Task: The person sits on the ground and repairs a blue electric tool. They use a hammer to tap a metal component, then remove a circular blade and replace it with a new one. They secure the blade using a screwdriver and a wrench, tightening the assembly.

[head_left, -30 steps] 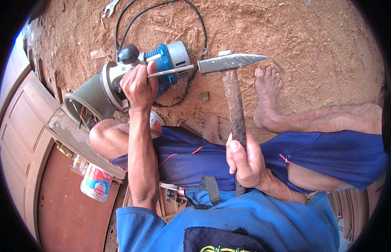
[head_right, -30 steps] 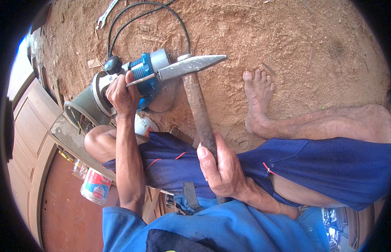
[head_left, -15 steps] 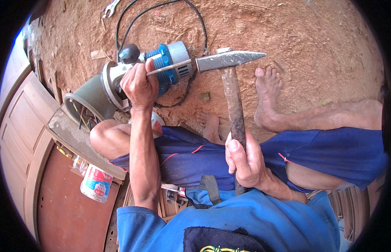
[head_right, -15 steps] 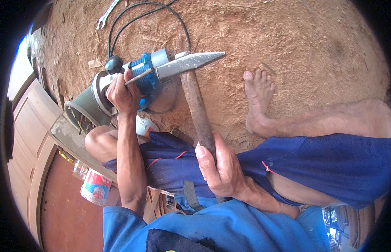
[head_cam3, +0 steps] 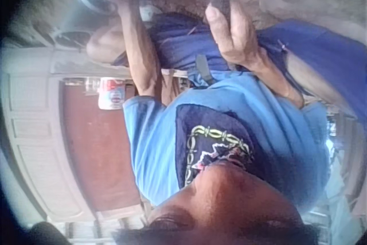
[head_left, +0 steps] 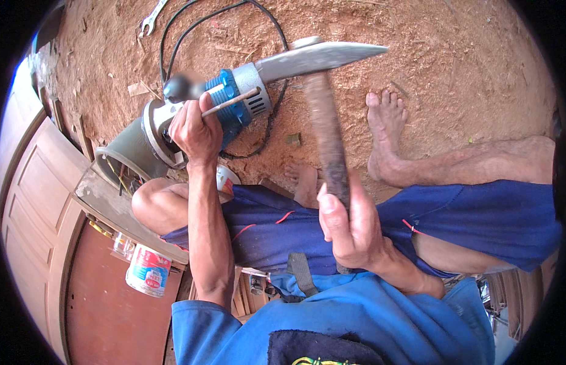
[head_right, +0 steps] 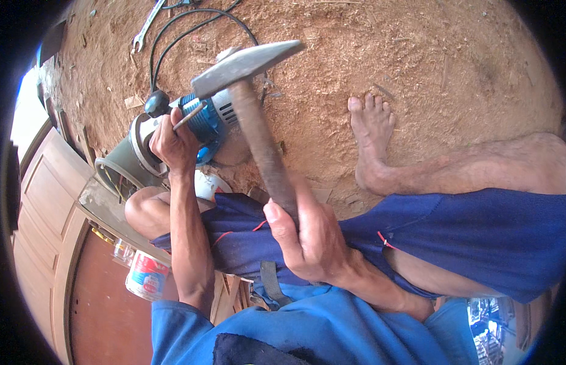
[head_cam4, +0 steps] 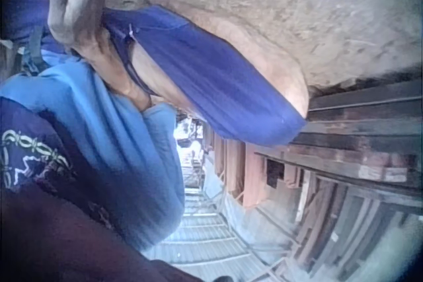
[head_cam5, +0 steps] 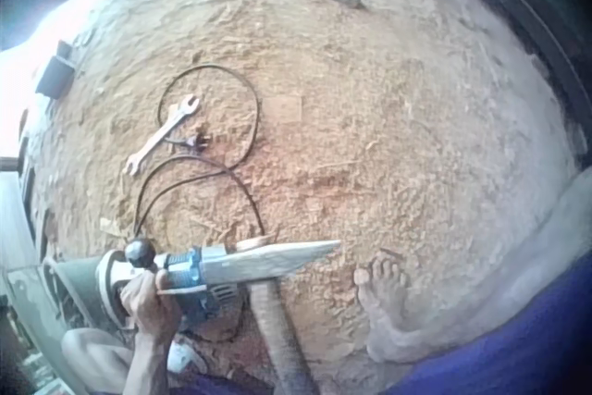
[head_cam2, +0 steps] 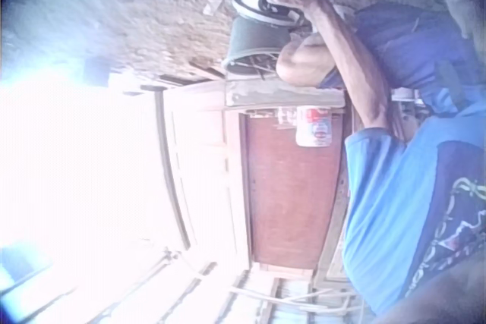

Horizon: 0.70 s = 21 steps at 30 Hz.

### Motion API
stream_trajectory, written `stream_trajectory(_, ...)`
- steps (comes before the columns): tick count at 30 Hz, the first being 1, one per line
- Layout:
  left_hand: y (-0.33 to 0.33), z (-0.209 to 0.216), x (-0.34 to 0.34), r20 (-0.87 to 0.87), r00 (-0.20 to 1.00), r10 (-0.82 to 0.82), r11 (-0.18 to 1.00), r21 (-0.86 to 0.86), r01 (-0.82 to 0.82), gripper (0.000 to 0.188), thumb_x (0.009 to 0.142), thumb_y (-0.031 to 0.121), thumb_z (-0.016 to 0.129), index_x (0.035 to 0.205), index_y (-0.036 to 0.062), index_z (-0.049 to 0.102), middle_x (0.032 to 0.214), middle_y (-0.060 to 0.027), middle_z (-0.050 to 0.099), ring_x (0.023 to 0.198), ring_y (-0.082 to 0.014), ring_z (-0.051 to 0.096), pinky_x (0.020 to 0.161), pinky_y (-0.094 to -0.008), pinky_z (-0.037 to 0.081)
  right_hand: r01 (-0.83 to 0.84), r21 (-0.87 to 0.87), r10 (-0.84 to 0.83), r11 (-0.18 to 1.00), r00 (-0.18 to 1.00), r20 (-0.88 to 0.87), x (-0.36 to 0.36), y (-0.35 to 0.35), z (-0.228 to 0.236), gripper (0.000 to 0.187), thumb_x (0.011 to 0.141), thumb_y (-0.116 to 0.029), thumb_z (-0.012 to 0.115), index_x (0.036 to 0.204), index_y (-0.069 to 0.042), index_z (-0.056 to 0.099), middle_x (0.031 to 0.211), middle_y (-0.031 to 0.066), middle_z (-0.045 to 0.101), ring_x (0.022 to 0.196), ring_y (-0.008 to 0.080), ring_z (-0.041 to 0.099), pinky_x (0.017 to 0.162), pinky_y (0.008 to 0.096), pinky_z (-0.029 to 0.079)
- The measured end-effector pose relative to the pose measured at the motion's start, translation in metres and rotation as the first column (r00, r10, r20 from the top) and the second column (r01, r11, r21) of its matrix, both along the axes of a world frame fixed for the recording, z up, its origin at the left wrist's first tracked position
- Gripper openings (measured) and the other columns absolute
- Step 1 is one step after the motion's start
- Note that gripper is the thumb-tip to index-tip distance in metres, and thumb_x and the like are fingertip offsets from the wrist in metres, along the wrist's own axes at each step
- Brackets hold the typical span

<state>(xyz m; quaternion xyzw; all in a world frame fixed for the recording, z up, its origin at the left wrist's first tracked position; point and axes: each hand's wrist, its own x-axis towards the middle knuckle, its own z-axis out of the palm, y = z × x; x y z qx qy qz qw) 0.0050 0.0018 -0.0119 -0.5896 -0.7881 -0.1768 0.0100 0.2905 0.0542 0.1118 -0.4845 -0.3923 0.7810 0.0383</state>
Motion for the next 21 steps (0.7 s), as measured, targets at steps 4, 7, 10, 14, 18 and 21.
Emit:
stream_trajectory(4,-0.002,-0.001,-0.001,-0.027,1.0,-0.013,1.0,0.002,0.013,0.043,0.1,0.017,0.065,0.065,0.0044,0.044,0.057,-0.0118,0.042,0.048,-0.0295,0.047,0.049,-0.0409,0.037,0.344,0.079,-0.329,0.936,0.932,-0.153,0.001,-0.005,0.0,0.031,0.109,-0.034,0.045,0.112,-0.003,0.045,0.067,0.0027,0.048,0.049,0.0066,0.043,0.044,0.0216,0.039)
stream_trajectory(7,-0.003,-0.002,-0.002,-0.04,0.999,-0.035,0.999,0.006,0.035,0.043,0.099,0.017,0.066,0.065,0.0049,0.044,0.057,-0.0111,0.042,0.048,-0.0287,0.048,0.049,-0.0406,0.037,0.462,0.056,-0.447,0.885,0.877,-0.174,-0.001,-0.012,0.001,0.028,0.107,-0.029,0.047,0.111,-0.002,0.044,0.069,0.0014,0.049,0.051,0.0058,0.044,0.046,0.0221,0.04)
stream_trajectory(10,-0.003,-0.002,-0.003,-0.032,0.998,-0.055,0.998,0.019,0.055,0.042,0.099,0.016,0.066,0.065,0.0053,0.043,0.057,-0.0104,0.042,0.048,-0.0282,0.048,0.049,-0.0403,0.037,0.346,-0.01,-0.343,0.938,0.926,-0.154,-0.002,-0.017,0.0,0.026,0.107,-0.027,0.049,0.109,-0.002,0.046,0.07,0.0027,0.052,0.055,0.01,0.051,0.051,0.0278,0.044)
stream_trajectory(14,-0.003,0.0,-0.003,-0.02,0.998,-0.063,0.998,0.002,0.064,0.041,0.098,0.016,0.067,0.065,0.0055,0.044,0.057,-0.01,0.042,0.049,-0.0282,0.048,0.049,-0.0401,0.038,0.01,-0.021,-0.011,1.0,0.999,-0.047,0.0,-0.018,-0.003,0.027,0.106,-0.027,0.051,0.109,-0.001,0.05,0.073,0.013,0.059,0.065,0.0259,0.063,0.062,0.0423,0.049)
stream_trajectory(18,-0.003,0.001,-0.003,-0.013,0.997,-0.077,0.997,-0.008,0.077,0.04,0.097,0.016,0.067,0.065,0.0055,0.045,0.058,-0.01,0.042,0.049,-0.0283,0.049,0.05,-0.0402,0.038,0.162,-0.09,-0.162,0.983,0.987,0.002,0.005,-0.02,0.0,0.026,0.106,-0.027,0.05,0.108,-0.002,0.051,0.069,0.0055,0.055,0.054,0.0147,0.055,0.052,0.0336,0.045)
stream_trajectory(21,-0.005,0.002,-0.004,-0.008,0.997,-0.08,0.997,-0.021,0.079,0.04,0.097,0.016,0.067,0.066,0.0056,0.045,0.058,-0.0101,0.042,0.049,-0.0284,0.049,0.05,-0.0402,0.038,0.404,0.015,-0.399,0.915,0.909,-0.12,0.003,-0.025,-0.002,0.025,0.106,-0.026,0.05,0.109,-0.002,0.049,0.066,0.001,0.051,0.053,0.0085,0.049,0.048,0.0286,0.041)
